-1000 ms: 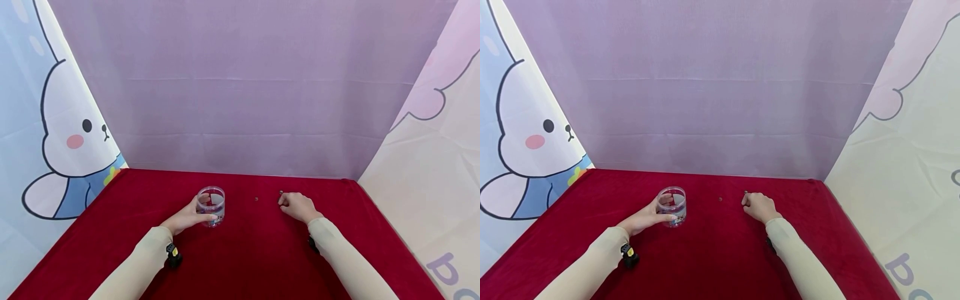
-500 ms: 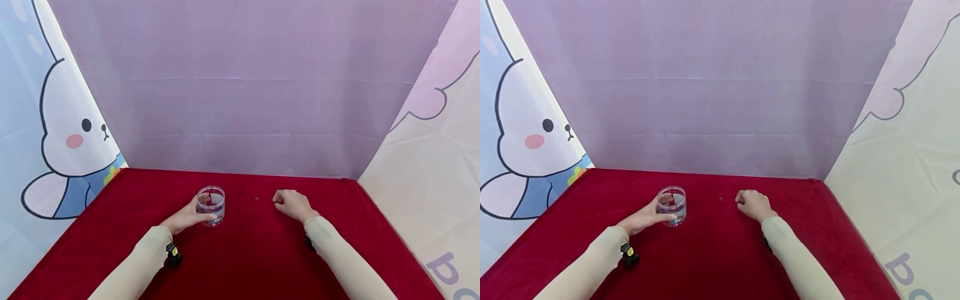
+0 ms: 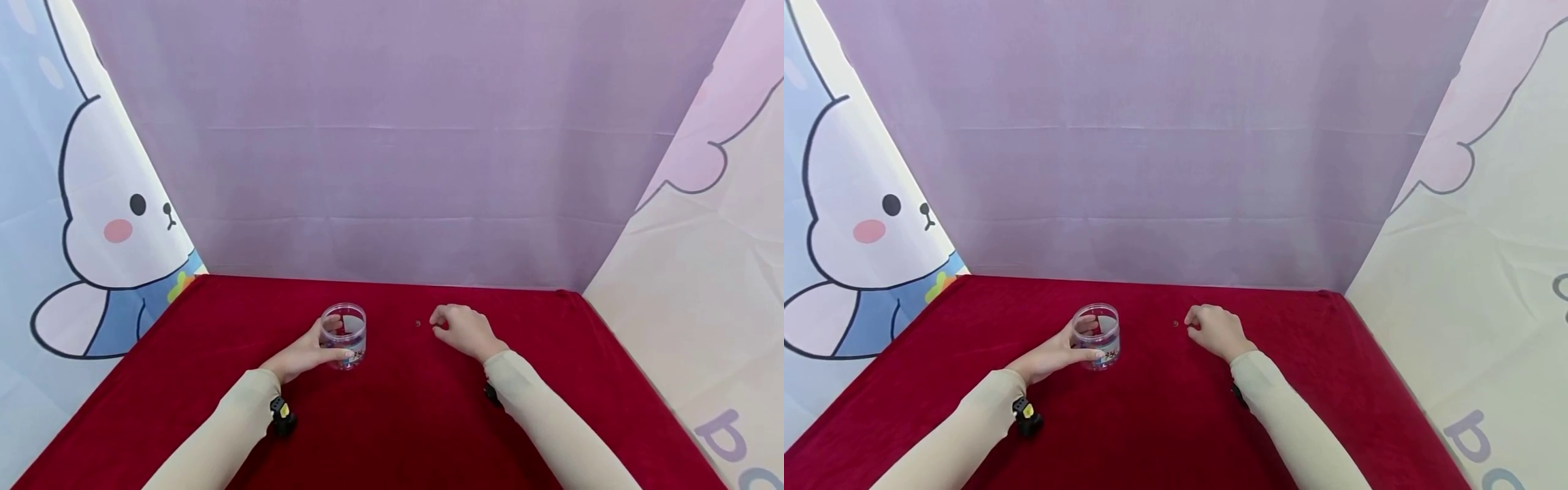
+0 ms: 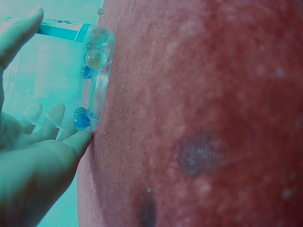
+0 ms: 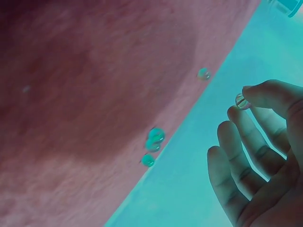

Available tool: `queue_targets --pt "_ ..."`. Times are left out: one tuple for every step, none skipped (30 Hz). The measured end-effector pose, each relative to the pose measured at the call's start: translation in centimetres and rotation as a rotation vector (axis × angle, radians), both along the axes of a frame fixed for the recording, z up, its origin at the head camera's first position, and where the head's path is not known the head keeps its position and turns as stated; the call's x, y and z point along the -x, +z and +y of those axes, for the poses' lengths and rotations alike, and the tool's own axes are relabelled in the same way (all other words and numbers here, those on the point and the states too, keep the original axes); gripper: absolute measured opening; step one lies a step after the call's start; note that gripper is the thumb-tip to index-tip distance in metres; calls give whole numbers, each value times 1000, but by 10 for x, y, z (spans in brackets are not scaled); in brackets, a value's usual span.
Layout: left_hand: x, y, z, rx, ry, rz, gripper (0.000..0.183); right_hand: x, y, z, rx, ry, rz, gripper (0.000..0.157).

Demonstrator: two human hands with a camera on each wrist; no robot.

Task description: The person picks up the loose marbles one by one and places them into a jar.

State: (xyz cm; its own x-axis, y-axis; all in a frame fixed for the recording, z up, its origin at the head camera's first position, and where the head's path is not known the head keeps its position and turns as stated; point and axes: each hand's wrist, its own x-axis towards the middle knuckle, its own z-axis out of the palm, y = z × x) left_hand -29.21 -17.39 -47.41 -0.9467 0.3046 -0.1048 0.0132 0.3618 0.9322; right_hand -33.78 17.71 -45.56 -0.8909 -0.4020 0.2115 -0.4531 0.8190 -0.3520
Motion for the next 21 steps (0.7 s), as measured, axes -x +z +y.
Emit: queue_targets --pt "0 0 0 3 -3 3 91 0 1 -2 2 4 2 13" --pt "0 0 0 4 0 -1 91 -1 2 -4 3 9 7 13" --pt "0 1 0 6 0 -3 91 -1 3 -7 6 17 13 13" --pt "0 1 0 7 0 -5 91 -2 4 -9 9 24 18 13" --pt "0 1 0 8 -3 -3 91 -2 5 -10 13 30 23 13" --pt "0 1 0 8 -6 -3 92 -3 6 -12 17 36 28 13" --pt "0 1 0 7 -9 -2 92 -3 7 -14 16 39 34 11" --pt "0 1 0 2 -7 -7 92 -4 8 -15 18 42 40 10" --pt "0 1 0 0 -9 -5 92 -5 9 -17 20 46 44 10" --pt "0 1 0 -3 -10 -4 92 -5 10 -18 21 48 47 10" --pt "0 1 0 -2 -14 1 91 -6 10 -20 21 53 51 10" --pt "1 1 0 -2 -11 0 91 -6 11 -21 22 59 55 10" --pt "1 1 0 -1 -9 1 91 -7 12 -23 26 65 61 10" --pt "1 1 0 0 -7 0 91 -7 13 -25 32 73 66 11" --pt "1 0 0 2 -9 2 92 -8 14 -27 37 81 71 12" --pt "1 0 0 3 -9 4 92 -8 15 -29 42 86 78 13" --pt "1 0 -1 3 -8 4 92 -9 16 -31 44 92 89 13" --pt "1 0 0 1 -5 0 92 -9 17 -33 48 98 98 14" --pt "1 0 0 1 -6 2 92 -10 18 -35 50 101 109 13" --pt "1 0 0 1 -7 2 93 -11 20 -37 50 104 118 13" --pt "1 0 0 2 -8 3 93 -11 21 -39 51 107 126 13"
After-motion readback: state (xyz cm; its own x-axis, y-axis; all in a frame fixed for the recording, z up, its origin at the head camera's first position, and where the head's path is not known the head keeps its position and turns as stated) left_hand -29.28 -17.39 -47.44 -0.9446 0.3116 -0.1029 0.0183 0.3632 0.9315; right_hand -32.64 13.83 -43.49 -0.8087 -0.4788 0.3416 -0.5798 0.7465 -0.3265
